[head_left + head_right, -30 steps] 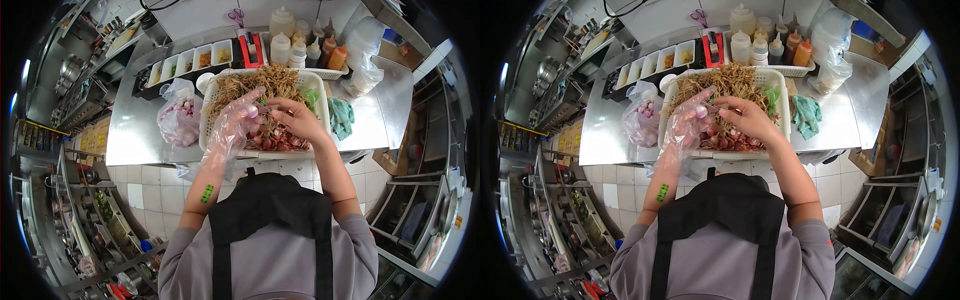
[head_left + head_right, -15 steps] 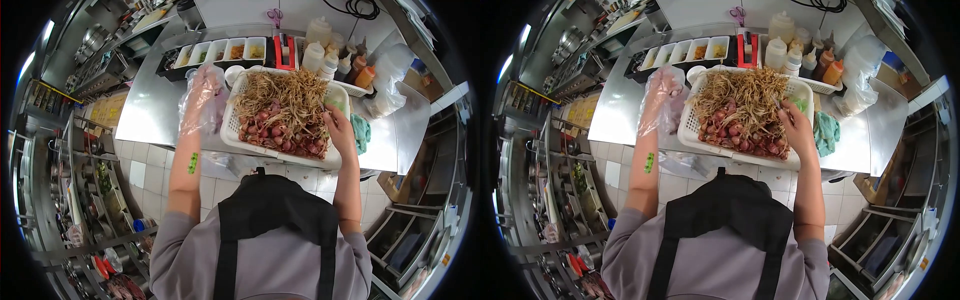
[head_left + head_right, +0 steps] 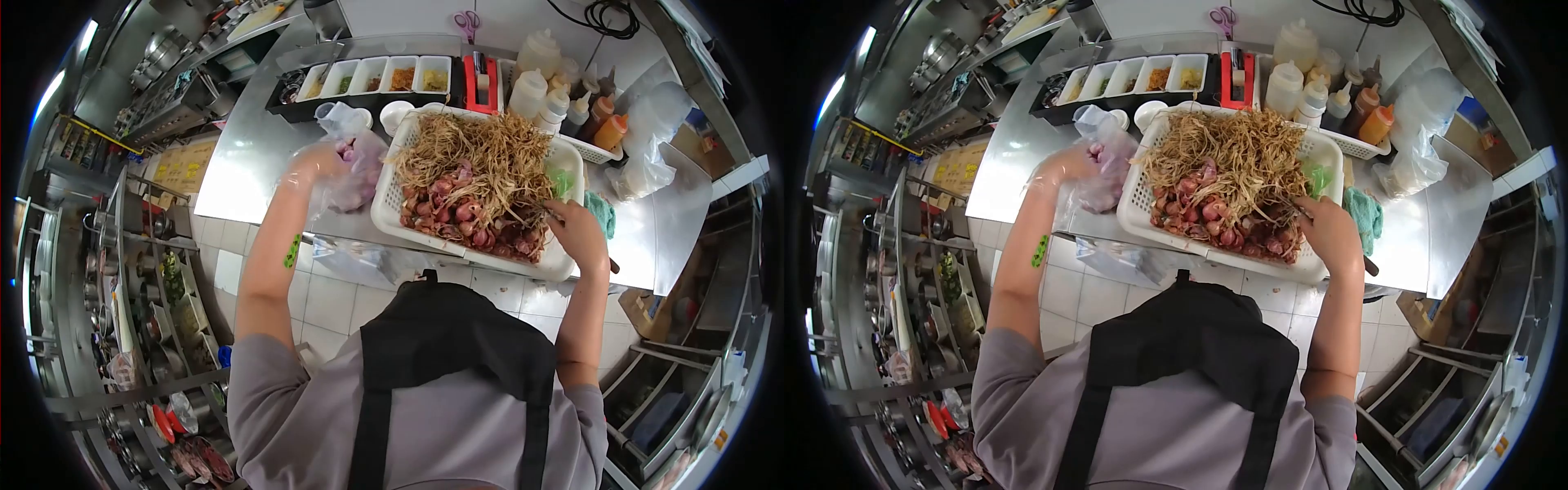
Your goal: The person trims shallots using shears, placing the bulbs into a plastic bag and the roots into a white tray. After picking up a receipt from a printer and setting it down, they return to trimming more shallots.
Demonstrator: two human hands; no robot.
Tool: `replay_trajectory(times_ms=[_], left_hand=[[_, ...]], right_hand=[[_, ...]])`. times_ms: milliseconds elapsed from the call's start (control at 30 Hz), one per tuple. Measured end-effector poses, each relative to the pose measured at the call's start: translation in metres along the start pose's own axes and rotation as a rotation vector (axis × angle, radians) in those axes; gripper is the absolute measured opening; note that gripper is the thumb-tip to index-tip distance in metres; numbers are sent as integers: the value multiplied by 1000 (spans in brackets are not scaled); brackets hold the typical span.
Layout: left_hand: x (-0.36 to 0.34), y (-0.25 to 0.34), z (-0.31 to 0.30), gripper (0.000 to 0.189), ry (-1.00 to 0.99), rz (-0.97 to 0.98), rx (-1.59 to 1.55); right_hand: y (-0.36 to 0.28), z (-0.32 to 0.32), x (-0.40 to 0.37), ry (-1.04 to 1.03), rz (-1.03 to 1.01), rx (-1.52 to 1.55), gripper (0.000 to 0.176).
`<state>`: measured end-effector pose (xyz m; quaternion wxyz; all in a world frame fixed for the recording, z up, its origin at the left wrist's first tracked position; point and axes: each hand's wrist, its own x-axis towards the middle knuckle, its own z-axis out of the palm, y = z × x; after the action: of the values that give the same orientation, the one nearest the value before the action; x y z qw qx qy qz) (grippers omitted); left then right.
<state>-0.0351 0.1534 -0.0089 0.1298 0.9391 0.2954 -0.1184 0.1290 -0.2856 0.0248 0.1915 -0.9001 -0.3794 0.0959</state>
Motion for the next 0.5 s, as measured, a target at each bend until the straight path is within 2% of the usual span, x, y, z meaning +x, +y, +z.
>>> replay_trajectory(times_ms=[33,133,167,233,267,300,333,367,433,467,500], left_hand=[[4,0,1,53,97,-93,-19],[-15,19,-31,63,66,-144,78],[-20,24,-39,63,57,-134,77],[-30,36,-57,62,206,30,132],[-36,48,-66,62,203,45,132],[-51,67,-73,54,277,19,83],[-64,83,-70,47,348,-10,33],[-75,92,-58,47,341,-3,33],[-91,109,-32,31,313,212,-455],[-87,117,-24,28,253,372,-408],[-84,126,-14,26,193,532,-361]], right_hand=[[1,-2,0,18,25,-68,32],[0,-3,3,74,14,-82,29],[1,0,3,75,10,-124,28],[2,7,0,26,12,-150,28],[-1,3,-1,3,61,-180,28],[-3,-1,-3,-20,108,-210,29],[-5,-7,-7,75,93,-137,25],[-2,-7,-9,73,102,-137,25],[5,-5,-10,148,124,-148,25],[6,-2,-12,204,22,-99,26],[2,-3,-15,206,29,-98,26]])
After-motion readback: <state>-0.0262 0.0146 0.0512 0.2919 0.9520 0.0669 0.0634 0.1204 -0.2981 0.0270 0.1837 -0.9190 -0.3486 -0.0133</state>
